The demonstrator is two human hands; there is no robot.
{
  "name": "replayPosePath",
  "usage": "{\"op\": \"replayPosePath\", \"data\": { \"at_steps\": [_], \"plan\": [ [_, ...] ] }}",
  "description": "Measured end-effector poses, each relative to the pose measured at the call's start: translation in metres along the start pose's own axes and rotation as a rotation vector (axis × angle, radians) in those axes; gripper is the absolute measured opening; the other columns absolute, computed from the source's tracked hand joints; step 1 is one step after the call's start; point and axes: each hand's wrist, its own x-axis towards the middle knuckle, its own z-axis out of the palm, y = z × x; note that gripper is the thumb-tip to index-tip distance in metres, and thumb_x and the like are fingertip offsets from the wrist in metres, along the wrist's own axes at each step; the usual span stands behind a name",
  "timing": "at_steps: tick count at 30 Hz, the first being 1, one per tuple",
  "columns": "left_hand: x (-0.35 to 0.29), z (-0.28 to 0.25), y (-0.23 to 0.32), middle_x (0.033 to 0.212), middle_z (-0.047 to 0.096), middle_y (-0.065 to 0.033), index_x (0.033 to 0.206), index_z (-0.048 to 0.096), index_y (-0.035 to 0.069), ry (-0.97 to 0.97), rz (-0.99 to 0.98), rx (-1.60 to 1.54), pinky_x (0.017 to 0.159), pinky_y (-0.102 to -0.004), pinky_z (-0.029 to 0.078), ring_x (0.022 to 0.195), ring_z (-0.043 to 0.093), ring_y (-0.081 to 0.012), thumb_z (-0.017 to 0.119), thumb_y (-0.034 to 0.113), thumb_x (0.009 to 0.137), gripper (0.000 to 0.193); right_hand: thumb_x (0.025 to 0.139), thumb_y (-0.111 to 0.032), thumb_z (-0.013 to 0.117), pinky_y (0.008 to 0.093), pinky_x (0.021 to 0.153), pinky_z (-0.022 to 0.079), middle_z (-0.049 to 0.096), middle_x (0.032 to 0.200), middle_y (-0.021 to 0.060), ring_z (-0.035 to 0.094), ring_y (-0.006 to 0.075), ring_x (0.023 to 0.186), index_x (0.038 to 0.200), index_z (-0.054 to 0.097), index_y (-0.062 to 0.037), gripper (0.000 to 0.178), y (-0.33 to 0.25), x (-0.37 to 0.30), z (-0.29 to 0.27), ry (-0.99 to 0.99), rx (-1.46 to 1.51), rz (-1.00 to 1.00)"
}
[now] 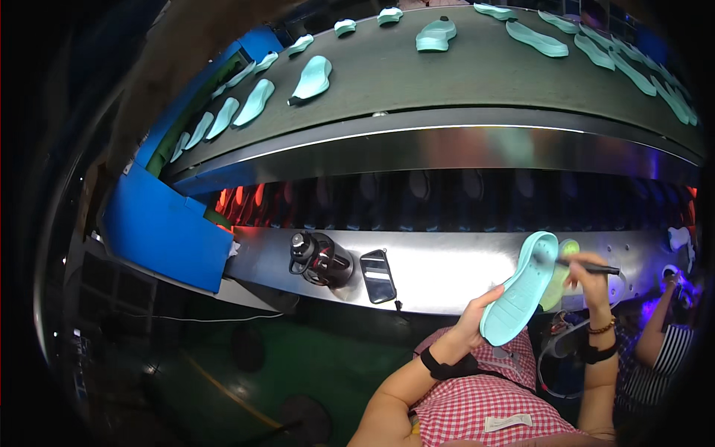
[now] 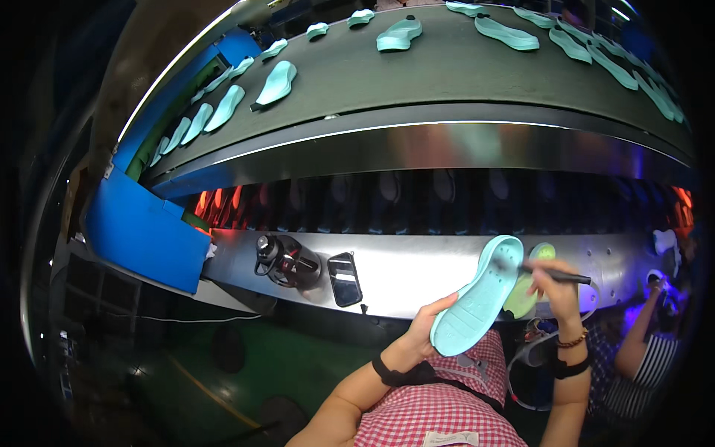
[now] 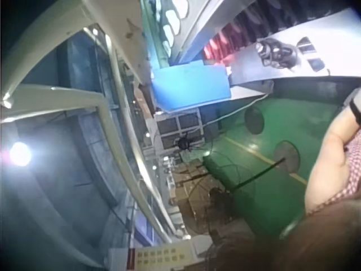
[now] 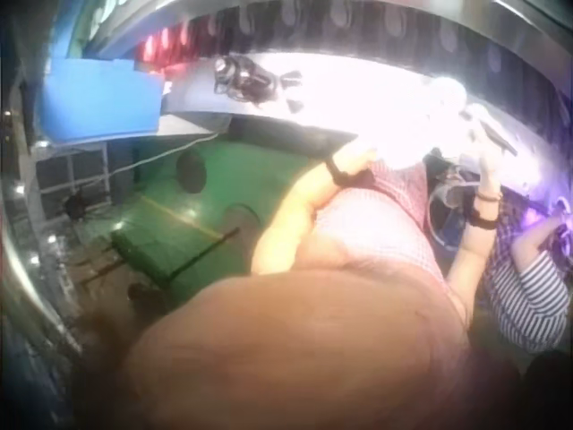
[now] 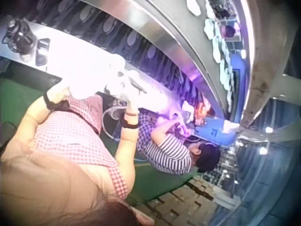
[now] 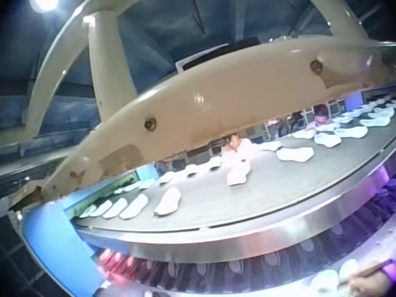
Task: Applying a liquid adhesive or primer to the surface of shoe soles using a manual brush.
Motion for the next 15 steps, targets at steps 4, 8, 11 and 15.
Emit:
{"op": "replayPosePath", "data": {
  "at_steps": [4,8,11,15],
  "plan": [
    [-0.009,-0.022,0.003,0.115,0.054,-0.0145,0.126,0.038,0.0,0.085,0.11,-0.11,0.087,-0.0377,0.046,0.1,0.057,-0.0241,0.038,0.024,0.091,0.042,0.077,-0.003,0.058,0.0193,0.044,0.044,0.062,0.078,0.0116,0.054,0.0111,0.047,0.094,0.06,0.006,0.019,0.026,-0.012,0.008,0.041,0.092,-0.044],
    [-0.049,-0.054,0.051,0.109,0.056,-0.012,0.116,0.046,0.002,0.431,0.578,-0.034,0.085,-0.0433,0.045,0.095,0.057,-0.0271,0.039,0.036,0.089,0.043,0.081,-0.014,0.059,0.0205,0.037,0.041,0.06,0.094,0.026,0.051,0.0128,0.04,0.098,0.051,0.0066,0.028,0.04,-0.042,-0.003,-0.082,0.509,-0.212],
    [-0.077,-0.074,0.082,0.111,0.055,-0.0121,0.114,0.05,0.008,0.584,0.629,-0.077,0.08,-0.0565,0.042,0.1,0.053,-0.034,0.039,0.034,0.084,0.041,0.085,-0.012,0.053,0.0198,0.039,0.04,0.059,0.098,0.0239,0.048,0.0116,0.042,0.101,0.05,0.0036,0.023,0.05,-0.043,-0.018,0.019,0.521,-0.246],
    [-0.104,-0.058,0.068,0.119,0.049,-0.0205,0.123,0.042,0.002,0.334,0.36,0.014,0.085,-0.0613,0.038,0.104,0.05,-0.0413,0.037,0.036,0.086,0.051,0.085,-0.009,0.052,0.0199,0.041,0.039,0.06,0.098,0.0192,0.047,0.0107,0.043,0.102,0.052,0.002,0.02,0.064,-0.047,-0.035,0.205,0.692,-0.023]
  ]
}}
